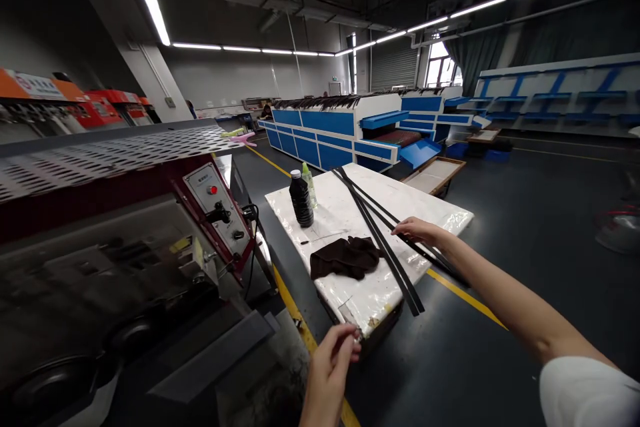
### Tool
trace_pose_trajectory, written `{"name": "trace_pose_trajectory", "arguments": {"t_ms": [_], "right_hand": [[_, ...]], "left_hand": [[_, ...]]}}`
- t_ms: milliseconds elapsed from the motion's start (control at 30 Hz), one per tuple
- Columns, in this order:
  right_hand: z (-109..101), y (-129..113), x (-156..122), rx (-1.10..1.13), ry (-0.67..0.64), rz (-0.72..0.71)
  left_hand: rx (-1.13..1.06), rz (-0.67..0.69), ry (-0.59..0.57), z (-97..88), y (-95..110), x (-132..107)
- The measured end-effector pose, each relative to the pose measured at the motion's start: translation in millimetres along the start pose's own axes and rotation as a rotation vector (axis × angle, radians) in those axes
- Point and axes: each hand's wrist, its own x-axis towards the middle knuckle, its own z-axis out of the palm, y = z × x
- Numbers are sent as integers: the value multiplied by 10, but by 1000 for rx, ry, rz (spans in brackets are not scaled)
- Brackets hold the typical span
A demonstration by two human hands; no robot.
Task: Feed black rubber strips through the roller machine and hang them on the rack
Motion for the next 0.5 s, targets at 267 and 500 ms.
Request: {"name": "trace_pose_trajectory", "arguments": {"t_ms": [267,500], "right_hand": [[695,-526,-569,893,-361,-61],[370,-1637,63,1069,-90,-89]], "left_hand": [[-500,-116,-229,627,588,587],[73,-160,-87,-249,-392,-251]]}}
